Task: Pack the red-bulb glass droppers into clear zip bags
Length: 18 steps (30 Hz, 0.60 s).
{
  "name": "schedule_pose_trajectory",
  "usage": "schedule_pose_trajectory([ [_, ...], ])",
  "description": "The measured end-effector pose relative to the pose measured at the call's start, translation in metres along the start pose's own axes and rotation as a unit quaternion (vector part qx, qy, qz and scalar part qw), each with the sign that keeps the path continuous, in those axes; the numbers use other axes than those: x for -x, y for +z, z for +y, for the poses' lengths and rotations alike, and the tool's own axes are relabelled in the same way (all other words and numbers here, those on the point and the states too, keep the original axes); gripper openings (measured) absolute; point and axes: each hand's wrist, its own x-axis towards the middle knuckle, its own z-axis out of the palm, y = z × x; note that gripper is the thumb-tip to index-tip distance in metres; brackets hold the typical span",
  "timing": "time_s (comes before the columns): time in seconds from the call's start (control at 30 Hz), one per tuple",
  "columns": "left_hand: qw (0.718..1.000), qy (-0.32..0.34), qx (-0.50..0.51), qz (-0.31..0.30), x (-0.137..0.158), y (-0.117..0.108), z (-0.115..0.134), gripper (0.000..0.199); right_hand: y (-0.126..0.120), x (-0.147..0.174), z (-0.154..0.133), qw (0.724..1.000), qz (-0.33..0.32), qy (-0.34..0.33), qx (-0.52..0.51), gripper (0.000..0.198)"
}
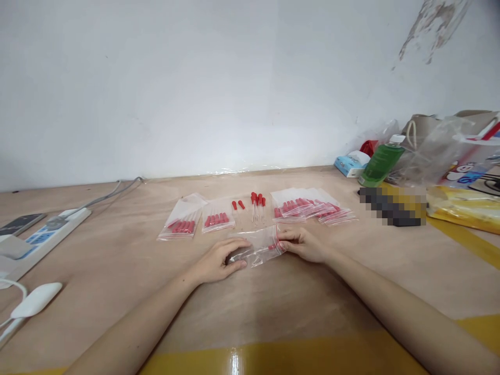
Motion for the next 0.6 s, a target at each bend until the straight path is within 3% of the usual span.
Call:
schedule_pose_trajectory([
  [0.13, 1.000, 0.004, 0.019, 0.013, 0.000, 0.003, -0.001, 0.034, -0.002, 0.002, 0.002, 0.997, -0.031, 0.013, -0.066, 0.035],
  [0.23, 0.999, 0.007, 0.027, 0.017, 0.000, 0.004, -0.002, 0.030, -0.001, 0.001, 0.011, 0.986, 0.034, 0.055, -0.156, 0.037],
  [0.33, 0.999, 0.010, 0.030, 0.013, 0.000, 0.005, -0.003, 0.027, 0.003, -0.002, 0.014, 0.979, 0.072, 0.084, -0.171, 0.031],
  [0.43, 0.999, 0.015, 0.027, 0.013, 0.000, 0.006, -0.005, 0.029, 0.008, -0.004, 0.011, 0.987, 0.069, 0.084, -0.118, 0.028],
  [0.6, 1.000, 0.013, 0.016, 0.012, 0.000, 0.007, -0.006, 0.030, 0.010, -0.003, 0.001, 0.999, 0.015, 0.011, 0.033, 0.029],
])
